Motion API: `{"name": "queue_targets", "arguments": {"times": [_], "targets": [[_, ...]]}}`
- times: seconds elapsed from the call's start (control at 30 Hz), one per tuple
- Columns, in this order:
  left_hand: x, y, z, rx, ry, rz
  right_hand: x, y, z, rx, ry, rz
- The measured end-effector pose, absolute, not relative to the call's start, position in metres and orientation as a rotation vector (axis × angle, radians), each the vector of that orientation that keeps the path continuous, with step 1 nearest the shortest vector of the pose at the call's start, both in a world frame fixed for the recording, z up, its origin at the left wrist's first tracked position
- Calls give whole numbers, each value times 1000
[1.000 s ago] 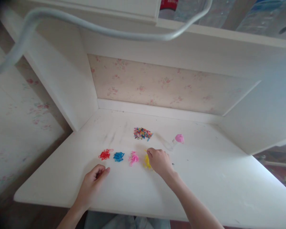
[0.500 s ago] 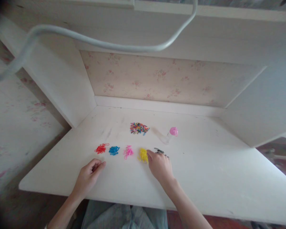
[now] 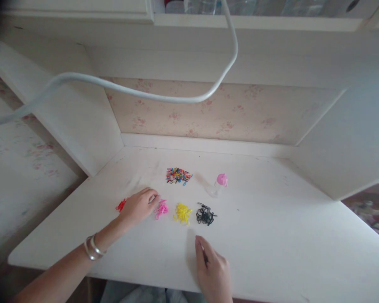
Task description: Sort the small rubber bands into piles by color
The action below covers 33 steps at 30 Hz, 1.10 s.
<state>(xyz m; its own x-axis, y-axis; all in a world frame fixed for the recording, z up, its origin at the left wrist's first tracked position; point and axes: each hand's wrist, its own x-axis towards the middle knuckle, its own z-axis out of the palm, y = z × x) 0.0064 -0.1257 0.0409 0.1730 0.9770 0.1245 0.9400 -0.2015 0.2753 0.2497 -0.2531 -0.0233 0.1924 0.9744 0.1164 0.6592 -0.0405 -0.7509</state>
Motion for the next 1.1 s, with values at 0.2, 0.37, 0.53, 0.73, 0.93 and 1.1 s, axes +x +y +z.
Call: {"name": "queue_targets", "arguments": {"times": [0.2,0.37,0.53,0.73,0.93,1.1], "targets": [[37,-72,23,2275,1948,273,247,-248,-25,-1742,-1570,570],[51,-57,14,2283,2007,247,244,-249,-24,-1750,-1542,545],[54,-51,12,2325,1978,233,245,-248,-22,-1756,-1571,543],[52,-56,19,2348,1927,264,248,-247,-24,-1743,-1632,514],[75,-92,31,2463,1611,335,248,-248,-24,-1748,-1677,506],[110,-122,33,2512,1336,346,248,-248,-24,-1754,-1710,533]]}}
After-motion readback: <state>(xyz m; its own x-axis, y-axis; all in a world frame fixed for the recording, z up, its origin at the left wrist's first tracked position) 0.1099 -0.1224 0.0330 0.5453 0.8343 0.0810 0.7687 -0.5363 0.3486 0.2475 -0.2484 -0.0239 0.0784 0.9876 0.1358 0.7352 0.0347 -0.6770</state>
